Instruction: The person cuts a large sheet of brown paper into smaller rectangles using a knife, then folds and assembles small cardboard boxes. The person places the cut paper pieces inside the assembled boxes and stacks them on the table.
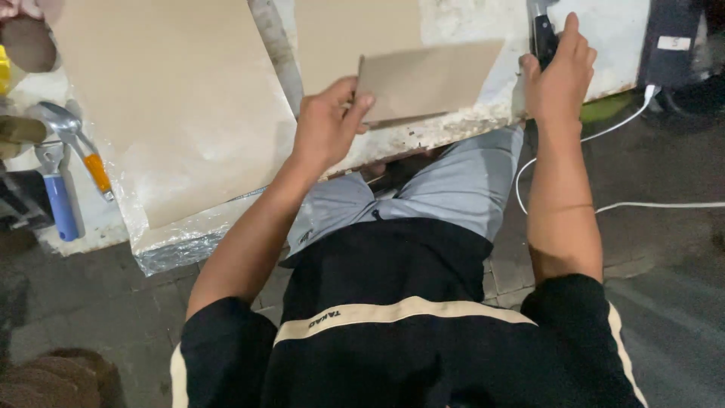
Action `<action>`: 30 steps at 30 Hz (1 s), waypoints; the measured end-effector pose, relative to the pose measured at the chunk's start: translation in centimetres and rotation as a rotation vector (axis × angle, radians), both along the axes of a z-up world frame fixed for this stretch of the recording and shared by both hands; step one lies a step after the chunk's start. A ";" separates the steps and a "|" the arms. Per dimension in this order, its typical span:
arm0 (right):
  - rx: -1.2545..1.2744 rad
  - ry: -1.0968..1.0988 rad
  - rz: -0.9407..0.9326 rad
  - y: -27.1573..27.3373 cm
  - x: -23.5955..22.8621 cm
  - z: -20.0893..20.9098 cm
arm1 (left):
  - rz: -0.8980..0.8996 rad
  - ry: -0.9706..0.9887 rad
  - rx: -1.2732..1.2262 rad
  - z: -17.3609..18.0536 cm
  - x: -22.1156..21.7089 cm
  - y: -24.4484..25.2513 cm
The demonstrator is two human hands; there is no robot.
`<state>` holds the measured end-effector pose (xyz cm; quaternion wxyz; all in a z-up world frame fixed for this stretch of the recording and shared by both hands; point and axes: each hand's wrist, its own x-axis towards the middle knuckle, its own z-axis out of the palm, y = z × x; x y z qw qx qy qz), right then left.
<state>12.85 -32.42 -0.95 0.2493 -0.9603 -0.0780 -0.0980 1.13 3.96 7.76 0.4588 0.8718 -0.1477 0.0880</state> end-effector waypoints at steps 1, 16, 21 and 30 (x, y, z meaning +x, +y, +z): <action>-0.065 0.030 0.018 -0.1 1.0 -0.2 | 0.129 0.291 -0.307 0.4 0.8 -0.4; 1.073 0.149 0.065 0.3 -17.0 -1.4 | 0.466 0.609 -0.706 -2.3 7.0 0.4; 1.143 0.176 -0.034 0.2 -21.6 -4.9 | 0.501 0.388 -0.945 -5.6 3.9 -2.8; 1.034 0.073 0.028 -0.4 -21.1 -3.1 | 0.192 0.010 -0.166 -0.5 5.8 -1.5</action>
